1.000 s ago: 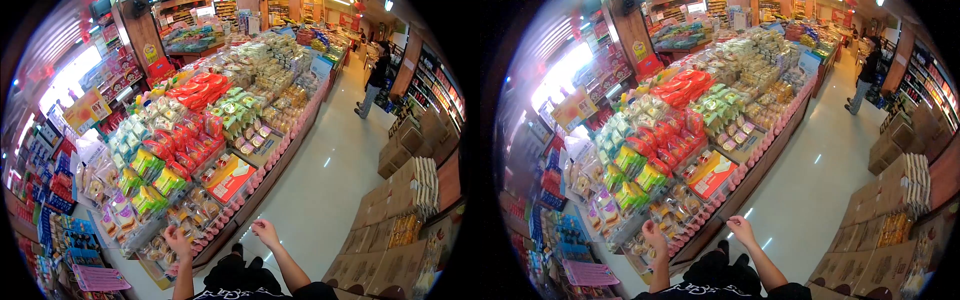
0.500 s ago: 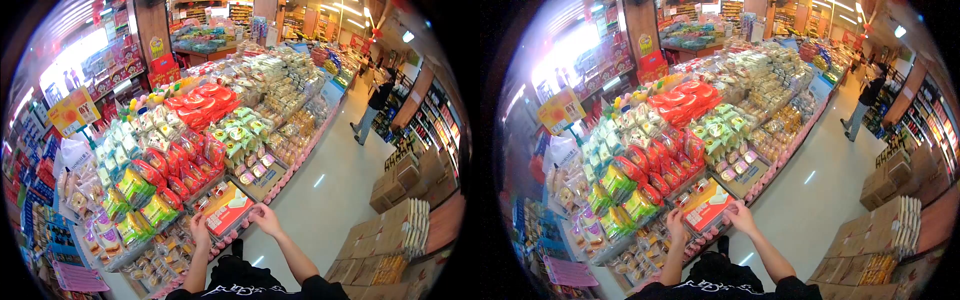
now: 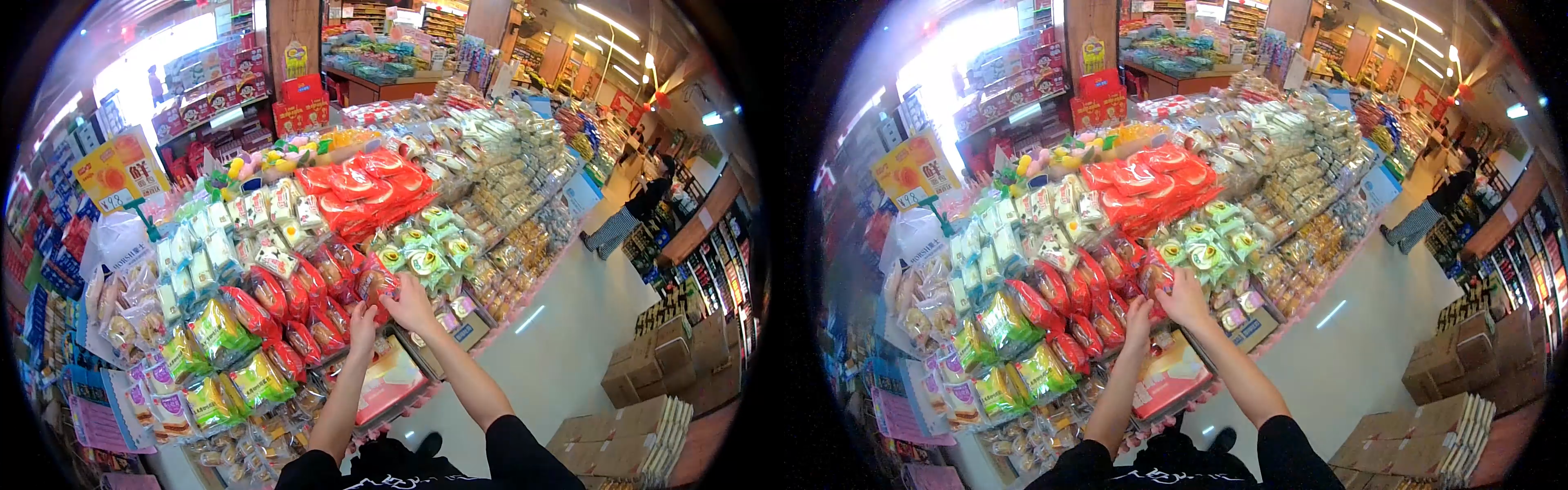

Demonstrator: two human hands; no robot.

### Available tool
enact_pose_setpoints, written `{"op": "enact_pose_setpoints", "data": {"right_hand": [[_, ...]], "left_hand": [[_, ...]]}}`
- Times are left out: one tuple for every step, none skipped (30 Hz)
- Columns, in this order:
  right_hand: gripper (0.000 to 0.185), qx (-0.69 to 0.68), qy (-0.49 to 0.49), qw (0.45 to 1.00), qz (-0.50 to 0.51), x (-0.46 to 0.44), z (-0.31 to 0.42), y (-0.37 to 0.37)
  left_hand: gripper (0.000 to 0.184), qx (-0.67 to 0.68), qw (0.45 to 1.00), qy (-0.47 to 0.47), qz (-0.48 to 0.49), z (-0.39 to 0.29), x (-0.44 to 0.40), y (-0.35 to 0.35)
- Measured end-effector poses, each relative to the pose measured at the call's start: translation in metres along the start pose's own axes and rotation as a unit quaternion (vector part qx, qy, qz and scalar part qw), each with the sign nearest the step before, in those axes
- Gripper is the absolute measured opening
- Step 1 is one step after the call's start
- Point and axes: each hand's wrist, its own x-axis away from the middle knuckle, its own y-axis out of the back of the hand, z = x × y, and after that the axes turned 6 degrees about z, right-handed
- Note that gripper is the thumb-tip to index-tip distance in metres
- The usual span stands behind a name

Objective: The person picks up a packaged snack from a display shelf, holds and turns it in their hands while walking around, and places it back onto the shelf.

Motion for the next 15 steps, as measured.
{"op": "enact_pose_setpoints", "data": {"right_hand": [[0.056,0.040,0.031,0.999,-0.003,-0.013,0.000,-0.003],[0.056,0.050,-0.010,0.998,0.040,-0.022,0.001,-0.007],[0.057,0.062,-0.050,0.993,0.083,-0.030,0.007,-0.006],[0.058,0.073,-0.091,0.985,0.126,-0.036,0.011,-0.006],[0.058,0.100,-0.067,0.986,0.114,-0.042,-0.005,-0.021],[0.057,0.095,-0.060,0.987,0.112,-0.043,-0.009,-0.023],[0.055,0.090,-0.054,0.988,0.112,-0.041,-0.012,-0.024],[0.054,0.084,-0.049,0.989,0.112,-0.039,-0.015,-0.024],[0.051,0.083,-0.041,0.991,0.100,-0.036,-0.014,-0.020],[0.050,0.066,-0.033,0.993,0.088,-0.033,-0.013,-0.015],[0.049,0.049,-0.024,0.996,0.075,-0.029,-0.014,-0.009],[0.048,0.031,-0.016,0.997,0.062,-0.023,-0.015,-0.002],[0.051,-0.011,0.009,0.999,0.036,-0.015,-0.019,0.005],[0.053,-0.051,0.034,0.998,0.011,-0.005,-0.025,0.013],[0.055,-0.091,0.058,0.994,-0.013,0.007,-0.032,0.022]], "left_hand": [[0.053,-0.013,1.000,0.021,0.003,0.004,-0.010,0.000],[0.052,-0.026,0.999,0.041,0.006,0.007,-0.021,0.001],[0.049,-0.047,0.995,0.083,0.042,0.014,-0.032,0.006],[0.049,-0.063,0.995,0.063,0.040,0.030,-0.043,0.011],[0.048,-0.080,0.995,0.042,0.038,0.048,-0.054,0.015],[0.047,-0.098,0.994,0.022,0.035,0.055,-0.060,0.017],[0.046,-0.085,0.996,0.019,0.006,0.039,-0.044,0.005],[0.047,-0.091,0.996,0.018,-0.011,0.021,-0.031,-0.002],[0.049,-0.097,0.995,0.018,-0.029,0.011,-0.021,-0.007],[0.050,-0.102,0.994,0.016,-0.047,0.005,-0.016,-0.012],[0.049,-0.098,0.994,0.000,-0.052,0.003,-0.012,-0.015],[0.048,-0.095,0.994,-0.016,-0.057,0.004,-0.006,-0.017],[0.047,-0.091,0.993,-0.032,-0.062,0.005,0.000,-0.019],[0.046,-0.077,0.993,-0.048,-0.072,0.008,0.008,-0.023],[0.045,-0.061,0.993,-0.063,-0.083,0.011,0.017,-0.028]]}}
